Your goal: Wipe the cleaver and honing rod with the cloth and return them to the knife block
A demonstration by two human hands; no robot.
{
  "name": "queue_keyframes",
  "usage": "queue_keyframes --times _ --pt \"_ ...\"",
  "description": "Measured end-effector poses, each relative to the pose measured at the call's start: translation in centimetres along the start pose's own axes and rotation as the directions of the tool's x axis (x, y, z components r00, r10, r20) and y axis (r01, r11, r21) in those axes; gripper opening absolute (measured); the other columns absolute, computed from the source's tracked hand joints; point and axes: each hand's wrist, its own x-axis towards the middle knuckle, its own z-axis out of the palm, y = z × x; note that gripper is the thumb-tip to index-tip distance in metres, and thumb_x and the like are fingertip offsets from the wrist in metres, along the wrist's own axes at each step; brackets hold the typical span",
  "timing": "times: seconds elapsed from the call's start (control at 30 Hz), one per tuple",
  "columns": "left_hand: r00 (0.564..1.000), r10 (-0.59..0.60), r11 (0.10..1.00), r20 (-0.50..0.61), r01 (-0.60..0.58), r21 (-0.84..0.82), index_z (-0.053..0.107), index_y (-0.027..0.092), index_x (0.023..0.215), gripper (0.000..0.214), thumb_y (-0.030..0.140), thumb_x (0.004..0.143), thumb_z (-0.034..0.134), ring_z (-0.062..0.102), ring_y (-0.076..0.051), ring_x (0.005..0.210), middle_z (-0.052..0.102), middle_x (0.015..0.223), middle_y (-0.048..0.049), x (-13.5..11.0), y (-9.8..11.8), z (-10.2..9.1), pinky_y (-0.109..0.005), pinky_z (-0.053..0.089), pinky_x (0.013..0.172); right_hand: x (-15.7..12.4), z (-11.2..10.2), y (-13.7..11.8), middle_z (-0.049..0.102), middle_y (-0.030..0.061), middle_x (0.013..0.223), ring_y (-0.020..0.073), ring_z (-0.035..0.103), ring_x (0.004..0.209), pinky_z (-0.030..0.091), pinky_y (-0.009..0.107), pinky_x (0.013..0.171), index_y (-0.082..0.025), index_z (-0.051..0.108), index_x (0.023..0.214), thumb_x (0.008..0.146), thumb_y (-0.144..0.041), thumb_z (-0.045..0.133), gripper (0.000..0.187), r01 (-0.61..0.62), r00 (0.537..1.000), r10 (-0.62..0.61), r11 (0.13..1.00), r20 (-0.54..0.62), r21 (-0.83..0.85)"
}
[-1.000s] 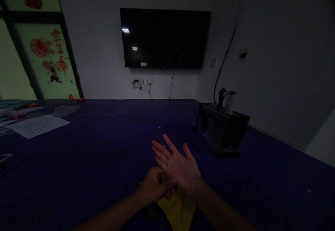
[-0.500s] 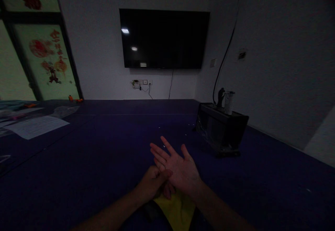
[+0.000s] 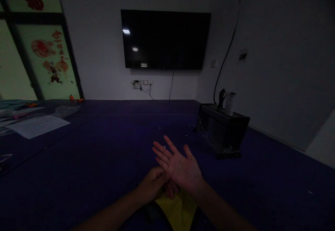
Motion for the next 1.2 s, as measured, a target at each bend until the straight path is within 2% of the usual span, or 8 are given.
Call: queue_keyframes --times 0.2,0.33,0.43,0.6,0.73,0.87,1.2 --pt "0.999 0.032 0.998 -0.02 -0.031 0.051 0.061 0.012 0.069 0.061 0.073 0.068 0.052 0.054 -0.012 0.046 0.061 0.053 -0.004 -0.1 0.1 0.3 -0.022 0.038 0.05 -0.1 0.4 -0.1 0.048 0.0118 0.135 0.0199 0.046 0.122 0.031 0.039 0.099 -0.027 0.036 0.136 0.089 -0.06 0.018 0.06 0.005 1.0 -0.004 0.999 -0.03 0.032" --pt "0.997 0.038 0.995 -0.062 -0.033 0.091 0.061 0.012 0.056 0.067 0.076 0.069 0.045 0.051 -0.012 0.042 0.058 0.049 -0.0046 0.1 -0.4 0.3 -0.022 0.036 0.047 -0.1 1.3 0.3 0.051 0.0127 0.132 0.018 0.049 0.119 0.034 0.034 0.097 -0.024 0.04 0.135 0.087 -0.064 0.016 0.066 0.017 0.997 -0.013 0.998 -0.073 0.059" --pt "0.992 0.022 0.997 -0.121 -0.013 0.078 0.058 0.013 0.048 0.068 0.075 0.07 0.044 0.048 -0.011 0.039 0.055 0.043 -0.0043 0.3 -1.1 0.2 -0.023 0.034 0.044 -0.1 1.8 0.9 0.051 0.0124 0.132 0.0157 0.053 0.112 0.037 0.03 0.093 -0.022 0.043 0.133 0.088 -0.063 0.015 0.067 0.036 0.994 -0.033 0.999 -0.104 0.026" --pt "0.98 -0.026 0.999 -0.198 0.034 0.04 0.055 0.014 0.042 0.067 0.075 0.068 0.046 0.046 -0.01 0.035 0.053 0.039 -0.004 0.6 -1.8 0.0 -0.022 0.032 0.042 -0.1 2.0 1.7 0.051 0.0121 0.133 0.0155 0.05 0.113 0.036 0.027 0.094 -0.02 0.049 0.129 0.086 -0.066 0.018 0.071 0.038 0.996 -0.043 0.997 -0.076 -0.061" --pt "0.99 -0.019 1.0 -0.142 0.02 0.007 0.057 0.013 0.047 0.066 0.075 0.068 0.047 0.049 -0.011 0.038 0.056 0.042 -0.0047 0.6 -1.7 -0.2 -0.022 0.034 0.043 0.0 1.6 1.2 0.052 0.0116 0.132 0.0152 0.054 0.107 0.039 0.029 0.089 -0.024 0.045 0.132 0.087 -0.063 0.02 0.064 0.044 0.993 -0.042 0.999 -0.112 0.008" --pt "0.997 0.007 1.0 -0.072 -0.007 -0.004 0.062 0.01 0.058 0.066 0.073 0.07 0.048 0.052 -0.013 0.042 0.059 0.048 -0.0058 0.7 -1.4 -0.4 -0.023 0.037 0.046 0.1 1.3 0.5 0.053 0.0118 0.13 0.016 0.052 0.113 0.039 0.032 0.089 -0.026 0.043 0.131 0.088 -0.061 0.016 0.062 0.042 0.989 -0.028 0.995 -0.143 0.093" --pt "0.998 0.06 0.998 0.005 -0.06 -0.003 0.062 0.011 0.066 0.062 0.071 0.072 0.049 0.057 -0.014 0.052 0.061 0.057 -0.0054 0.1 0.1 0.2 -0.023 0.041 0.054 -0.1 1.2 0.1 0.051 0.0118 0.132 0.0175 0.05 0.116 0.04 0.034 0.088 -0.026 0.041 0.132 0.088 -0.058 0.015 0.06 0.041 0.986 -0.02 0.991 -0.168 0.127"
